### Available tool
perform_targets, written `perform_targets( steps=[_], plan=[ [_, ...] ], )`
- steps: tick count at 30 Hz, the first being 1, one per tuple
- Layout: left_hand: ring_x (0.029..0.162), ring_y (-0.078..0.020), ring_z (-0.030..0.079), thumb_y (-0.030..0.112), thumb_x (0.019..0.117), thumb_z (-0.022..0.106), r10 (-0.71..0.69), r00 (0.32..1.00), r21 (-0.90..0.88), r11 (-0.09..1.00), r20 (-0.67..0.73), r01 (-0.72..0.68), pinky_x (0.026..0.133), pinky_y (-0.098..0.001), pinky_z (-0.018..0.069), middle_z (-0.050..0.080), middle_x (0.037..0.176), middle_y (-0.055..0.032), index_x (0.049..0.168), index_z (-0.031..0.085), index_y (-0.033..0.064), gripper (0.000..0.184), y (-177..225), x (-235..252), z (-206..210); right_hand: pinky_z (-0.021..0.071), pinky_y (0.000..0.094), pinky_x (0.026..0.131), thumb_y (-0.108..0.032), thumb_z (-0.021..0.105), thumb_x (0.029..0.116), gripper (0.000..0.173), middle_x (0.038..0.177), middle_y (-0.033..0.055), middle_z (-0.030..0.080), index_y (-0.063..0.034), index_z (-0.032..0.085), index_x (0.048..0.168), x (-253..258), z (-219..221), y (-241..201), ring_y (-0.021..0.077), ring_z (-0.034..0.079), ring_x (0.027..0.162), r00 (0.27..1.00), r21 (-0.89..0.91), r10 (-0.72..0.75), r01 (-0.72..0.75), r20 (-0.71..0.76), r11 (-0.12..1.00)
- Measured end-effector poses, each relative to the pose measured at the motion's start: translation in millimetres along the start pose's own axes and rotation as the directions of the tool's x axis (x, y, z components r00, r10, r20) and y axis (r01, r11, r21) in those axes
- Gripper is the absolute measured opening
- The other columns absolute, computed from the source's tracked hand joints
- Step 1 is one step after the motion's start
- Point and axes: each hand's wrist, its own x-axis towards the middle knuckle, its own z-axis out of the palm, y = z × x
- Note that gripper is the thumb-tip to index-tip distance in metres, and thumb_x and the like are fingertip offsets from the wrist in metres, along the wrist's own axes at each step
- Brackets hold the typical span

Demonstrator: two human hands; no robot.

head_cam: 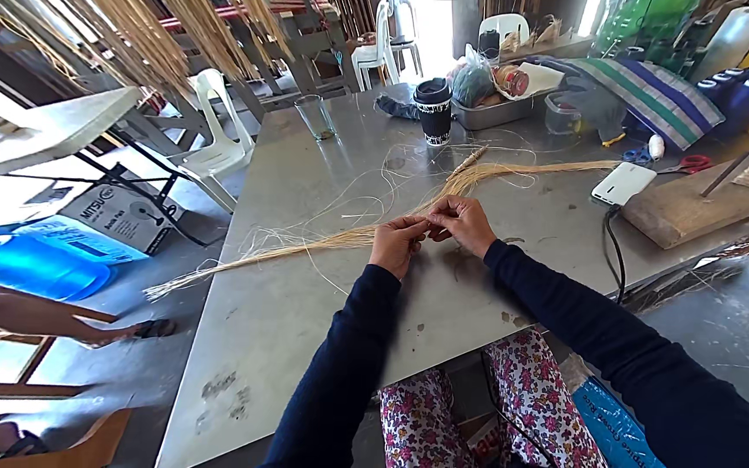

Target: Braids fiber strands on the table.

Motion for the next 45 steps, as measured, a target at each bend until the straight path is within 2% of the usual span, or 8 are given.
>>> perform_targets(
  steps=[4,8,14,29,33,35,38,45],
  plan=[
    [0.06,-0.0011,0.056,-0.003,0.0962,0.064,0.044,0.999,0.074,0.996,0.019,-0.045,0.053,-0.016,0.0447,0.069,0.084,-0.002,0.111,0.067,-0.0005,0.015,-1,1,-2,0.0634,0.0314,0.065,0.002,0.058,0.1015,0.006,0.08,0.0127,0.069,0.0077,0.059,0.101,0,0,-2,0.0164,0.072,0.065,0.995,0.029,0.095,-0.095,0.015,0.995],
    [0.058,-0.0008,0.052,-0.003,0.0948,0.067,0.121,0.993,0.239,0.964,0.014,-0.12,0.054,-0.0167,0.043,0.067,0.079,-0.001,0.098,0.07,-0.0015,0.005,2,2,-4,0.0633,0.0312,0.064,0.001,0.054,0.1032,0.006,0.079,0.0123,0.068,0.0064,0.056,0.101,1,0,-3,0.0167,0.072,0.064,0.989,0.046,0.144,-0.145,0.025,0.988],
    [0.068,-0.0102,0.059,0.001,0.0947,0.069,0.214,0.976,0.541,0.815,0.048,-0.206,0.067,-0.0293,0.0513,0.069,0.085,-0.0086,0.101,0.071,-0.0032,0.008,5,4,-9,0.0638,0.032,0.065,0.001,0.051,0.1048,0.007,0.078,0.0121,0.068,0.0057,0.055,0.102,0,-1,-4,0.017,0.072,0.065,0.989,0.031,0.15,-0.149,-0.001,0.988],
    [0.072,-0.017,0.065,0.004,0.0978,0.065,0.114,0.989,0.688,0.711,0.092,-0.146,0.072,-0.0374,0.0569,0.07,0.089,-0.0129,0.104,0.07,-0.0033,0.011,14,1,-13,0.0628,0.0311,0.061,-0.001,0.047,0.1064,0.008,0.074,0.0114,0.068,0.0045,0.052,0.103,0,-4,-5,0.0169,0.071,0.06,0.982,0.005,0.188,-0.188,0.021,0.982],
    [0.088,-0.0244,0.072,0.002,0.1,0.058,0.089,0.987,0.618,0.771,0.135,-0.154,0.08,-0.0439,0.0602,0.071,0.107,-0.0179,0.114,0.067,-0.005,0.018,14,1,-9,0.0628,0.0308,0.06,-0.001,0.05,0.1056,0.007,0.072,0.0109,0.068,0.005,0.054,0.103,0,-3,-5,0.0167,0.071,0.059,0.982,-0.026,0.179,-0.178,0.066,0.984],
    [0.084,-0.0213,0.071,0.005,0.1011,0.06,0.107,0.979,0.584,0.79,0.172,-0.189,0.074,-0.0406,0.0596,0.071,0.108,-0.0161,0.118,0.067,-0.0031,0.02,13,-1,-5,0.0622,0.0309,0.058,-0.001,0.052,0.1048,0.007,0.071,0.0105,0.067,0.0053,0.054,0.102,0,-2,-4,0.0163,0.07,0.057,0.98,-0.022,0.174,-0.173,0.094,0.985],
    [0.071,-0.0162,0.069,0.006,0.099,0.066,0.231,0.948,0.623,0.715,0.217,-0.317,0.067,-0.0358,0.0576,0.073,0.09,-0.0126,0.104,0.071,-0.0037,0.012,7,1,-5,0.0616,0.0307,0.055,0.0,0.055,0.1032,0.007,0.07,0.0102,0.066,0.0048,0.055,0.099,0,-3,-5,0.016,0.068,0.055,0.977,-0.005,0.18,-0.181,0.115,0.984],
    [0.084,-0.0328,0.072,0.003,0.0998,0.058,0.384,0.883,0.76,0.478,0.27,-0.441,0.082,-0.0529,0.0571,0.072,0.093,-0.0205,0.102,0.07,-0.0064,0.015,6,-2,-2,0.0594,0.03,0.048,-0.012,0.06,0.1047,0.017,0.077,0.0122,0.071,0.0044,0.062,0.102,0,0,-8,0.016,0.066,0.049,0.988,-0.005,0.15,-0.151,-0.046,0.989]
  ],
)
